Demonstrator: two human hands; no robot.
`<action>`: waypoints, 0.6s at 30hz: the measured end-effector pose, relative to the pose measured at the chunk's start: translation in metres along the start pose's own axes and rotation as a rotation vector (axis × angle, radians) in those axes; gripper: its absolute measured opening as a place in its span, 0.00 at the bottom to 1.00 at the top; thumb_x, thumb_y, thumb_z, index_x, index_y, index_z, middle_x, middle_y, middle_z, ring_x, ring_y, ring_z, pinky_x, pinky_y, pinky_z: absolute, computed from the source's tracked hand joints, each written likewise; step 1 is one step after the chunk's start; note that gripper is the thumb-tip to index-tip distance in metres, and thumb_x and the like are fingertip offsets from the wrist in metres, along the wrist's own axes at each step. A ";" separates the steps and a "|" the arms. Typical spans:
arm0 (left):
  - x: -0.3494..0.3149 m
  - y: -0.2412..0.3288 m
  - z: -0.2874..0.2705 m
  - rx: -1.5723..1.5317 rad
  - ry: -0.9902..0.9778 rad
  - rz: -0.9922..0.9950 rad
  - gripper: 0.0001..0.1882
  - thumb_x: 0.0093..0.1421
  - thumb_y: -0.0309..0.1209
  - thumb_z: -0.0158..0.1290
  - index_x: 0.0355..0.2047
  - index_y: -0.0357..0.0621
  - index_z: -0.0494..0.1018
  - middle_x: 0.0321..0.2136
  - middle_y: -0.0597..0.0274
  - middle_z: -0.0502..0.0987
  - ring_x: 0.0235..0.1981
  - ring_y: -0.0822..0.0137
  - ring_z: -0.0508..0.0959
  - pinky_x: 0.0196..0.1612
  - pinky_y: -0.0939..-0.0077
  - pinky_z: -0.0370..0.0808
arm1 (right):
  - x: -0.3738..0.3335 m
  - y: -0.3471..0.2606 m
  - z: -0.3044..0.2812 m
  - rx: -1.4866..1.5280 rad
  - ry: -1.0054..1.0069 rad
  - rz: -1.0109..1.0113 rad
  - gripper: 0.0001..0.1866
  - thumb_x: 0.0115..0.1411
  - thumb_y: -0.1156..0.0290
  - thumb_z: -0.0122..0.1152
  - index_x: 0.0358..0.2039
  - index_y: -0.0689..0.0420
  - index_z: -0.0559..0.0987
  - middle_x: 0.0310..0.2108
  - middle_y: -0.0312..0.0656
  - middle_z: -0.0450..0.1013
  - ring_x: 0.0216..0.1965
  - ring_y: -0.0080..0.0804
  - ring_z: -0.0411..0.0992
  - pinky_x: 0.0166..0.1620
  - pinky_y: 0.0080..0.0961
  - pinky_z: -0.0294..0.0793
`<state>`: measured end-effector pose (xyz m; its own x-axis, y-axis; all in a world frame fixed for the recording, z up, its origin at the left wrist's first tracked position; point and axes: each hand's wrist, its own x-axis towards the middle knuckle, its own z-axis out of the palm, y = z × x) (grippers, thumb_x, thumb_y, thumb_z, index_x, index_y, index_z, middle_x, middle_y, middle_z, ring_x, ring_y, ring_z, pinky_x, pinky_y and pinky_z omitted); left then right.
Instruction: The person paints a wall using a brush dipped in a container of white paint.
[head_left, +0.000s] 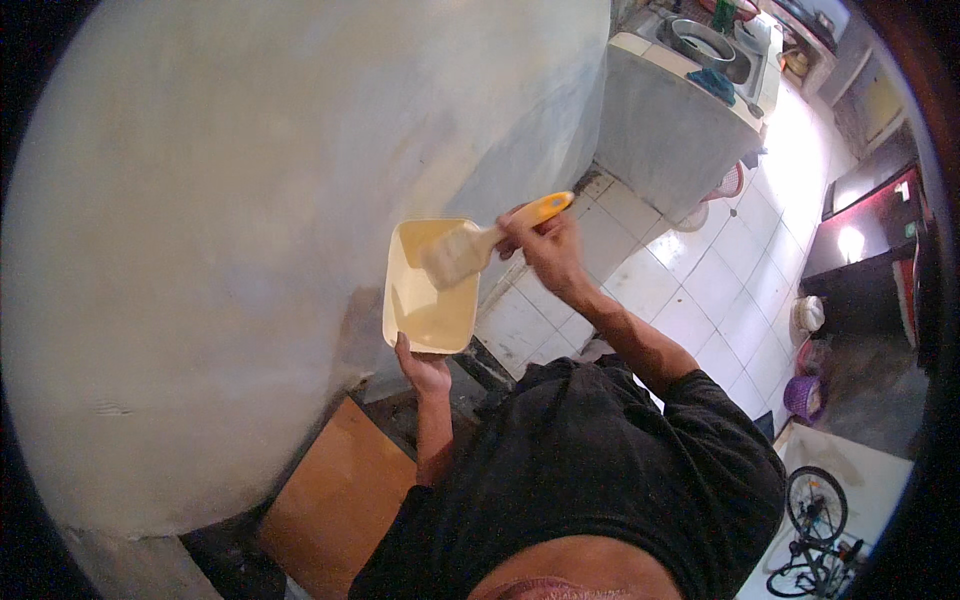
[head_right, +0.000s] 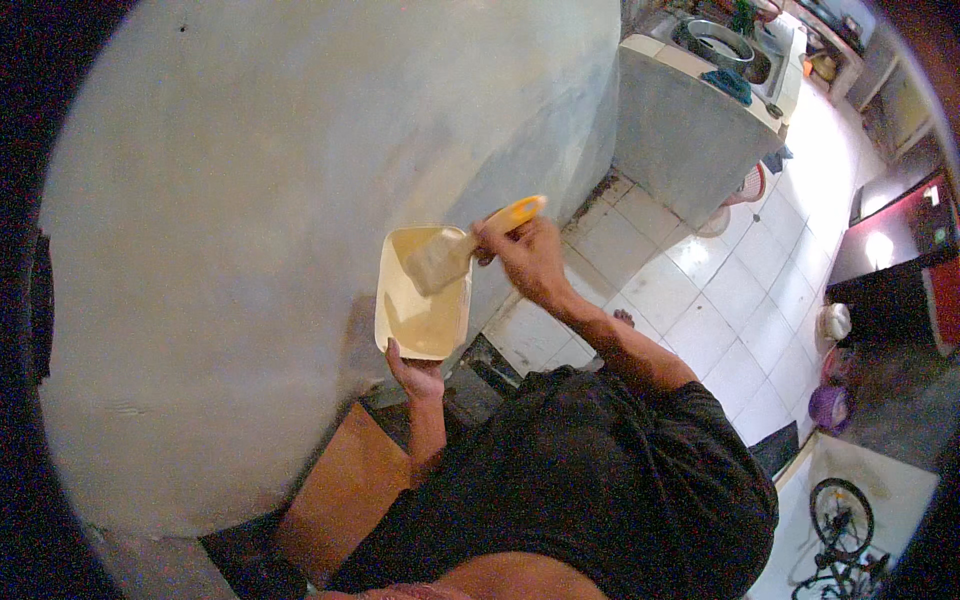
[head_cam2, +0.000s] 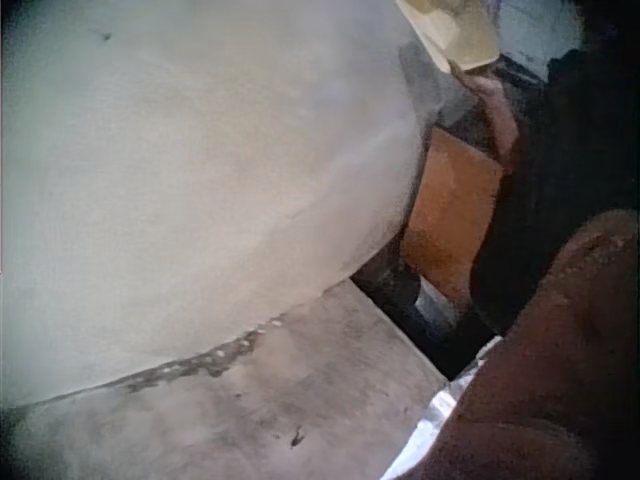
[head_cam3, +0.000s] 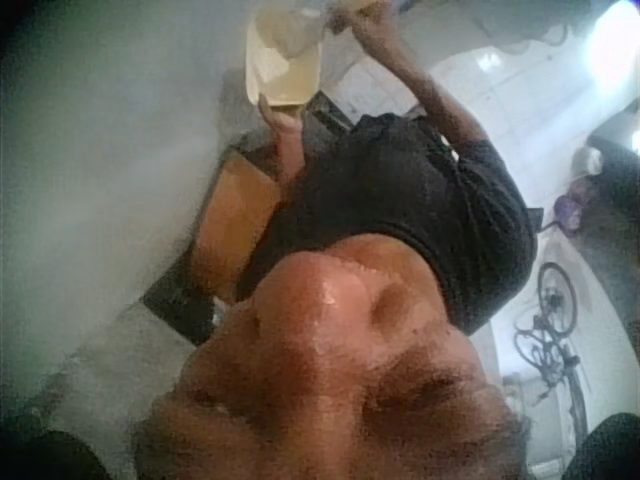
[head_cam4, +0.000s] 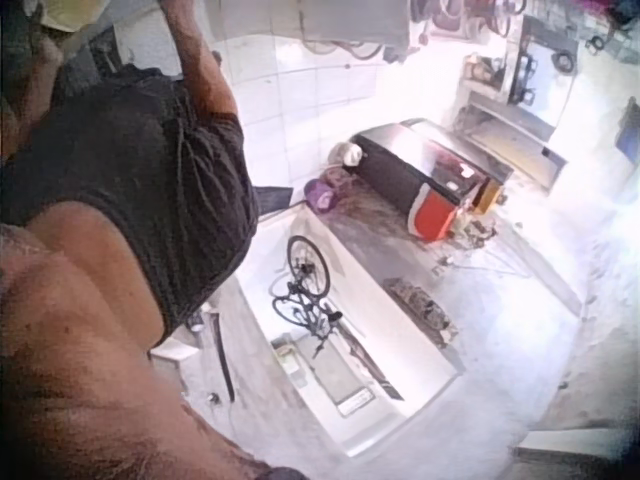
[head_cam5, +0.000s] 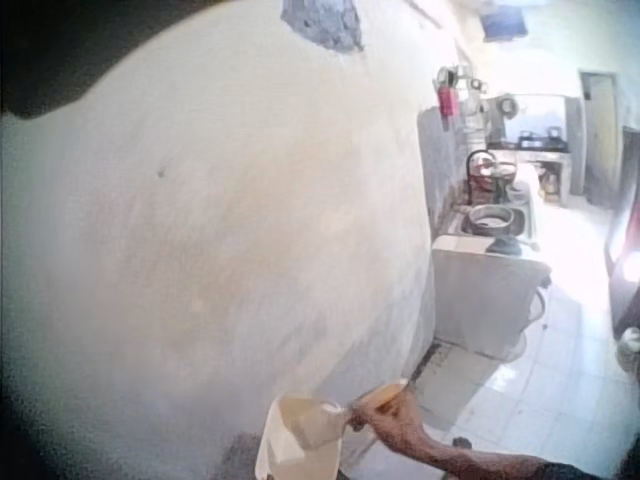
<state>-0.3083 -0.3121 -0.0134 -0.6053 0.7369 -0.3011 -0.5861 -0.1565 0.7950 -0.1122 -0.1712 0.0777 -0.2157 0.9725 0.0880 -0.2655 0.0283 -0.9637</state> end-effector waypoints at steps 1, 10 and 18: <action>0.002 0.000 -0.008 -0.004 -0.004 -0.011 0.30 0.61 0.52 0.46 0.56 0.46 0.64 0.49 0.61 0.72 0.47 0.63 0.74 0.41 0.66 0.74 | 0.009 -0.003 -0.007 0.044 0.087 0.080 0.14 0.59 0.63 0.60 0.26 0.61 0.79 0.23 0.39 0.78 0.21 0.27 0.74 0.22 0.22 0.70; 0.001 0.010 -0.024 0.023 0.016 0.080 0.34 0.60 0.52 0.45 0.60 0.42 0.59 0.57 0.56 0.66 0.58 0.55 0.67 0.57 0.58 0.66 | 0.123 -0.020 0.011 0.613 0.316 -0.254 0.12 0.59 0.65 0.61 0.33 0.62 0.76 0.27 0.45 0.78 0.26 0.31 0.78 0.24 0.23 0.73; 0.003 0.013 -0.056 0.023 -0.003 0.168 0.39 0.56 0.55 0.49 0.61 0.45 0.59 0.59 0.55 0.64 0.60 0.53 0.63 0.61 0.56 0.62 | 0.167 0.028 0.027 0.502 0.413 -0.339 0.09 0.60 0.68 0.60 0.31 0.61 0.75 0.26 0.42 0.77 0.25 0.27 0.76 0.26 0.22 0.75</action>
<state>-0.3477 -0.3489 -0.0328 -0.6922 0.7036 -0.1609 -0.4641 -0.2631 0.8458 -0.1807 -0.0141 0.0720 0.3001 0.9399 0.1627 -0.6748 0.3297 -0.6602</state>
